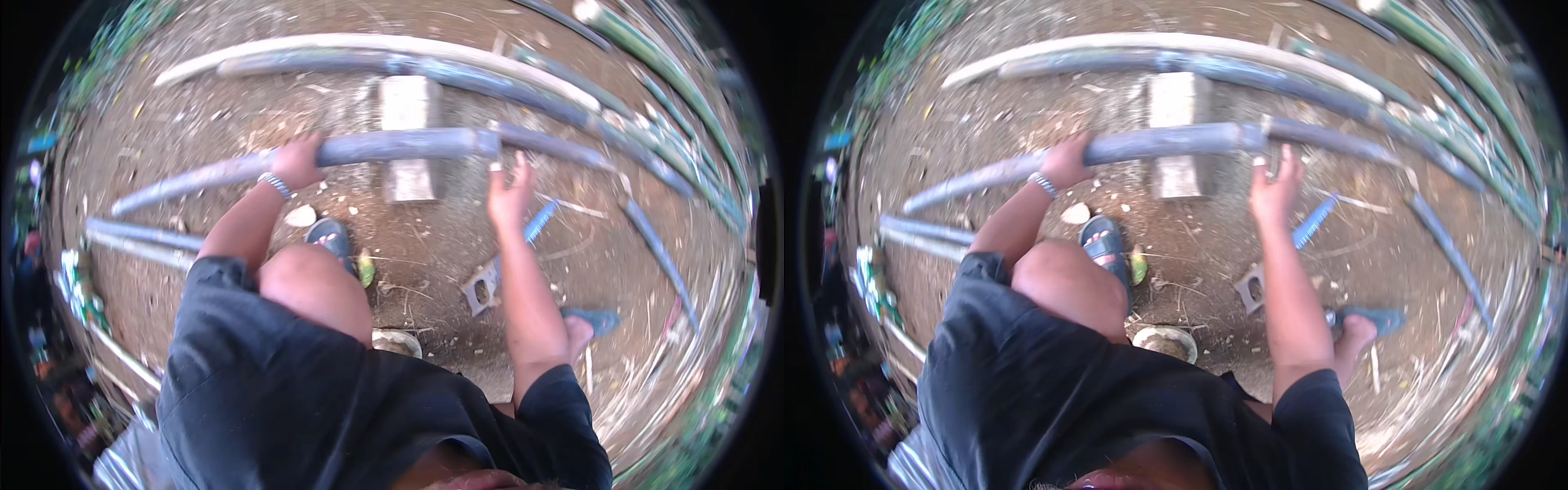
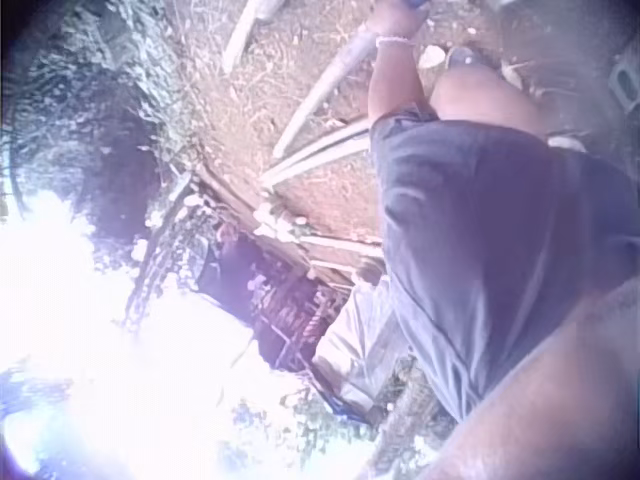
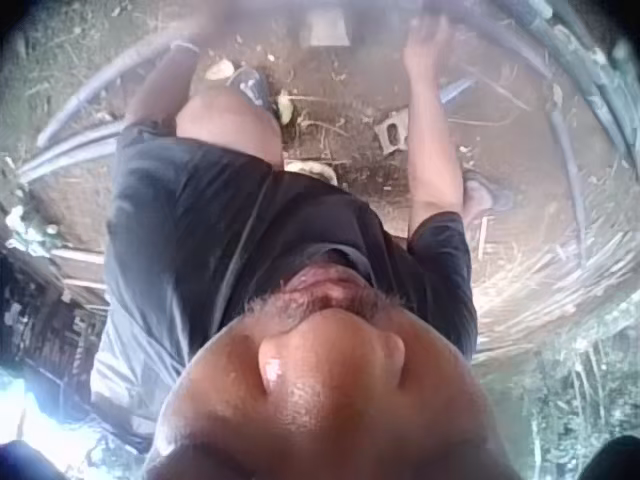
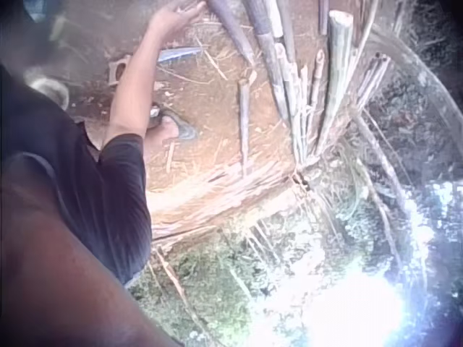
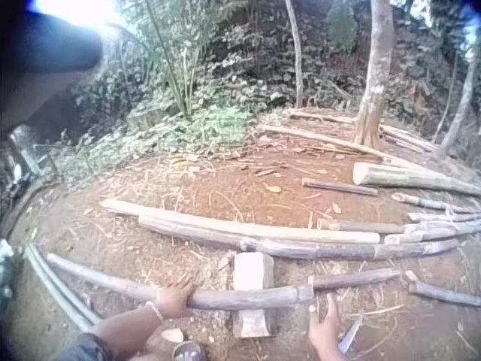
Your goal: The person measures a bamboo pole with a tape measure and marks it. They then use a hand saw to cut the bamboo pole into smaller sections, placing the cut pieces on the ground.
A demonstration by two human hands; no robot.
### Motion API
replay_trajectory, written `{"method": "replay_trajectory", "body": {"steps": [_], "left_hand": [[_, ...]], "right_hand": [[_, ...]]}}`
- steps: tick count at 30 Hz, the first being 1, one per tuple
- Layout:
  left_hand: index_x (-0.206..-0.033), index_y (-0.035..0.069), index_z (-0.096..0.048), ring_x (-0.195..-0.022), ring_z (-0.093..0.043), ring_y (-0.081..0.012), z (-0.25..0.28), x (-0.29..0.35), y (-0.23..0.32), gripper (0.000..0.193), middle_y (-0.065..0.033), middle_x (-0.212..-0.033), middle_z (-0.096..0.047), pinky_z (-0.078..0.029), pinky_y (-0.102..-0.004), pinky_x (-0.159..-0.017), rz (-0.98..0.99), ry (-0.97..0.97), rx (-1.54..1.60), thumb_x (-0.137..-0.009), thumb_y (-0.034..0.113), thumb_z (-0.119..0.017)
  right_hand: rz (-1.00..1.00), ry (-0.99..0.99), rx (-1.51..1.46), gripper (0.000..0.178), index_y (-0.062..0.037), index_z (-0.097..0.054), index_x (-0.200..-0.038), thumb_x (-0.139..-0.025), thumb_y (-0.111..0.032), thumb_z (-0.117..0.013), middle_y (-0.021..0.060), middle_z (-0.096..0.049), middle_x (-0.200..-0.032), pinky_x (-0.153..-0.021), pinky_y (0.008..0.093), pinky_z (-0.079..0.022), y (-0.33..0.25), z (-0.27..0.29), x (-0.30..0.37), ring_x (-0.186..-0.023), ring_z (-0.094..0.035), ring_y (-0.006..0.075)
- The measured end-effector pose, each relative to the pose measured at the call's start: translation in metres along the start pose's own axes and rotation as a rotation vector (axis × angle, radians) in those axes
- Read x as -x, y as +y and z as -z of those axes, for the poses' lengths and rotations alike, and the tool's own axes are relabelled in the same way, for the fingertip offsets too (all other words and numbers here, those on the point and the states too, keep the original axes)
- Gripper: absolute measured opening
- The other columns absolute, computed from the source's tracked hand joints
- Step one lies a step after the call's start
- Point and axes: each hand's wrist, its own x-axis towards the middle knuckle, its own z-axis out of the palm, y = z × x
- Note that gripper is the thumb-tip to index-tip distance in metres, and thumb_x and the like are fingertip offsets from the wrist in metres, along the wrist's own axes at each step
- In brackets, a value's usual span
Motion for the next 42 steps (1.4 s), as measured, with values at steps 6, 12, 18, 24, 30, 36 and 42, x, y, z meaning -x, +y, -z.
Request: {"method": "replay_trajectory", "body": {"steps": [6,12,18,24,30,36,42], "left_hand": [[-0.134,0.012,-0.053,-0.113,-0.066,-0.0364,-0.036,-0.062,0.041,0.058,-0.0178,-0.120,-0.065,-0.055,-0.0475,-0.093,-0.280,0.078,0.162,-0.081,0.009,-0.074],[-0.139,0.020,-0.054,-0.113,-0.068,-0.0307,-0.053,0.004,0.013,0.060,-0.0118,-0.116,-0.067,-0.054,-0.0466,-0.094,-0.236,0.012,0.114,-0.082,0.016,-0.073],[-0.134,0.023,-0.060,-0.122,-0.064,-0.0251,-0.061,0.054,-0.068,0.053,-0.0056,-0.120,-0.068,-0.046,-0.0484,-0.106,0.012,0.022,-0.022,-0.083,0.014,-0.074],[-0.135,0.021,-0.061,-0.133,-0.055,-0.0243,-0.122,0.097,-0.217,0.053,-0.0046,-0.131,-0.065,-0.039,-0.0475,-0.115,0.413,0.194,-0.126,-0.085,0.002,-0.068],[-0.136,0.018,-0.063,-0.127,-0.060,-0.0312,-0.134,0.096,-0.212,0.055,-0.0124,-0.133,-0.066,-0.048,-0.0452,-0.106,0.648,0.103,0.046,-0.083,0.004,-0.056],[-0.123,0.009,-0.069,-0.119,-0.064,-0.0377,-0.223,0.089,-0.221,0.046,-0.0199,-0.126,-0.069,-0.050,-0.0462,-0.103,0.485,0.125,0.249,-0.078,0.017,-0.071],[-0.126,0.006,-0.068,-0.118,-0.065,-0.0385,-0.187,0.016,-0.202,0.048,-0.0228,-0.124,-0.070,-0.051,-0.0454,-0.102,0.452,0.047,0.243,-0.079,0.017,-0.067]], "right_hand": [[0.012,-0.016,0.093,0.050,0.0001,-0.068,-0.121,-0.103,-0.046,-0.059,0.0199,-0.071,-0.110,-0.091,0.0445,-0.049,0.048,0.039,-0.082,-0.100,-0.067,0.0344],[-0.159,-0.379,-0.187,0.030,-0.0002,-0.068,-0.094,-0.102,-0.029,-0.067,0.0023,-0.063,-0.087,-0.074,0.0295,-0.044,0.026,0.073,-0.020,-0.082,-0.052,0.0098],[-0.045,-0.622,-0.165,0.027,-0.0007,-0.070,-0.095,-0.098,-0.027,-0.072,0.0009,-0.064,-0.085,-0.069,0.0290,-0.045,-0.040,0.011,0.047,-0.078,-0.055,0.0101],[-0.060,-1.039,-0.277,0.041,0.0013,-0.069,-0.120,-0.094,-0.029,-0.073,0.0198,-0.075,-0.105,-0.085,0.0368,-0.054,-0.122,-0.114,0.132,-0.098,-0.072,0.0243],[-0.276,-0.934,-0.472,0.054,0.0032,-0.054,-0.143,-0.096,-0.015,-0.072,0.0196,-0.069,-0.129,-0.097,0.0324,-0.053,-0.051,-0.091,0.139,-0.119,-0.067,0.0213],[-0.382,-0.486,-0.192,0.041,0.0002,-0.062,-0.131,-0.095,-0.017,-0.074,0.0118,-0.073,-0.115,-0.088,0.0283,-0.052,0.050,0.020,0.059,-0.103,-0.067,0.0118],[-0.245,0.099,0.002,0.045,-0.0005,-0.063,-0.127,-0.091,-0.025,-0.078,0.0101,-0.072,-0.100,-0.071,0.0310,-0.054,0.145,0.071,-0.063,-0.076,-0.066,0.0175]]}}
